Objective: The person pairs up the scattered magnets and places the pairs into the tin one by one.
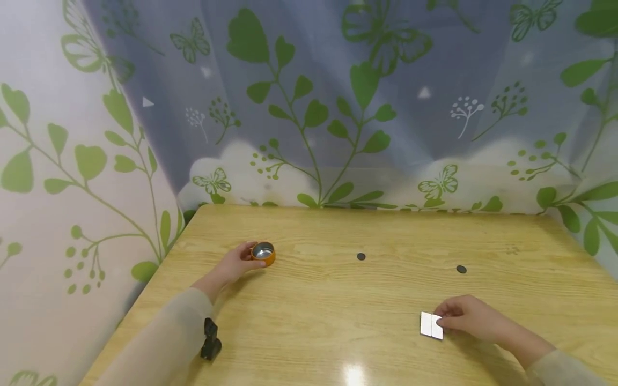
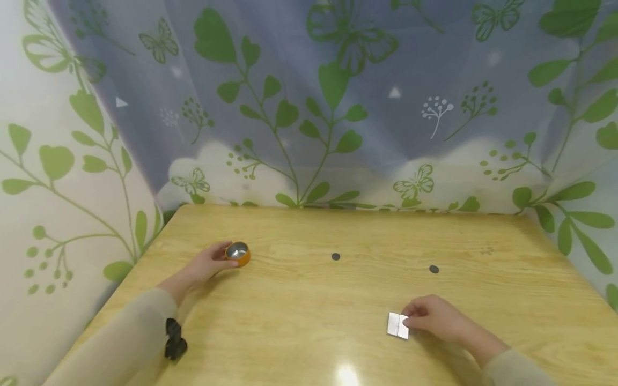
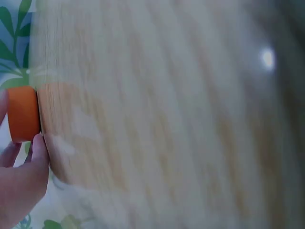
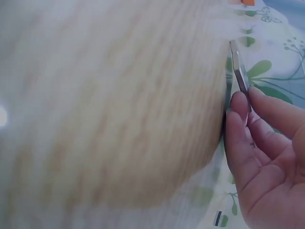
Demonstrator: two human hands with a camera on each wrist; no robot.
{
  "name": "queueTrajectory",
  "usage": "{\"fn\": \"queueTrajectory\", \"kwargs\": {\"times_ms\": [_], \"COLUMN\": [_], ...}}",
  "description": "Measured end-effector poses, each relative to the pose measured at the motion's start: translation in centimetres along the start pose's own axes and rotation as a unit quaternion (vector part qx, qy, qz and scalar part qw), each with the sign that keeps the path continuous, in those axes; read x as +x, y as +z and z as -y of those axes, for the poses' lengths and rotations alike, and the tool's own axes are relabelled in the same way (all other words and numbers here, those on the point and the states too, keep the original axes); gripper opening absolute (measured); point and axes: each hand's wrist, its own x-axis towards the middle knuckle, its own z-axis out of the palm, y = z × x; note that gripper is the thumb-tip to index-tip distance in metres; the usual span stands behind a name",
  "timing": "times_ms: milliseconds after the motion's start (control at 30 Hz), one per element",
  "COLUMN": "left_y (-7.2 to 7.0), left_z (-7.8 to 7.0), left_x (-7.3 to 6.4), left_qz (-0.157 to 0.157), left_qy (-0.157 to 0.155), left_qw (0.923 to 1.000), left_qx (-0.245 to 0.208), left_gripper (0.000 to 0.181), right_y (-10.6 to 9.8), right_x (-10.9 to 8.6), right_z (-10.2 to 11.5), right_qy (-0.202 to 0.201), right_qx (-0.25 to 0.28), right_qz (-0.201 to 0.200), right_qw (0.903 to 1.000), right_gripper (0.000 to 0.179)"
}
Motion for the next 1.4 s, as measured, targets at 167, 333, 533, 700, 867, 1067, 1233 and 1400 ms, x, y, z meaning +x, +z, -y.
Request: {"fn": "queueTrajectory", "kwargs": {"times_ms": [167, 333, 533, 700, 867, 1067, 1233, 1400], "left_y": [0.2, 0.0, -0.4, -0.5, -0.6, -1.0, -1.0, -0.8], "left_z": [0.3, 0.3, -0.1, -0.3, -0.1, 0.2, 0.6, 0.5], "left_x": [0.2, 0.3, 0.4, 0.6, 0.5, 0.3, 0.4, 0.5], "left_qz": [-0.02, -0.019, -0.007, -0.003, -0.002, 0.001, 0.011, 0.017], "left_qy": [0.006, 0.018, 0.01, 0.009, 0.005, 0.003, -0.001, 0.0], "left_qw": [0.9998, 0.9997, 0.9999, 1.0, 1.0, 1.0, 0.9999, 0.9999], "left_qx": [-0.004, 0.004, -0.005, -0.001, -0.005, -0.002, -0.007, -0.003], "left_gripper": [0.062, 0.062, 0.064, 0.064, 0.063, 0.065, 0.067, 0.069], "right_y": [-0.3, -0.4, 0.0, 0.4, 1.0, 2.2, 3.1, 3.9], "right_x": [0.0, 0.3, 1.6, 2.8, 4.0, 6.3, 8.3, 9.9], "right_z": [0.1, 1.0, 2.2, 3.0, 4.0, 5.3, 6.2, 7.1], "right_qy": [0.023, 0.045, 0.057, 0.057, 0.048, 0.043, 0.033, 0.026], "right_qx": [0.086, 0.14, 0.166, 0.159, 0.17, 0.183, 0.2, 0.21], "right_qz": [0.012, 0.005, -0.015, -0.037, -0.048, -0.061, -0.067, -0.073], "right_qw": [0.9959, 0.9891, 0.9843, 0.9849, 0.9831, 0.9803, 0.9769, 0.9747], "right_gripper": [0.033, 0.038, 0.04, 0.041, 0.041, 0.033, 0.031, 0.028]}}
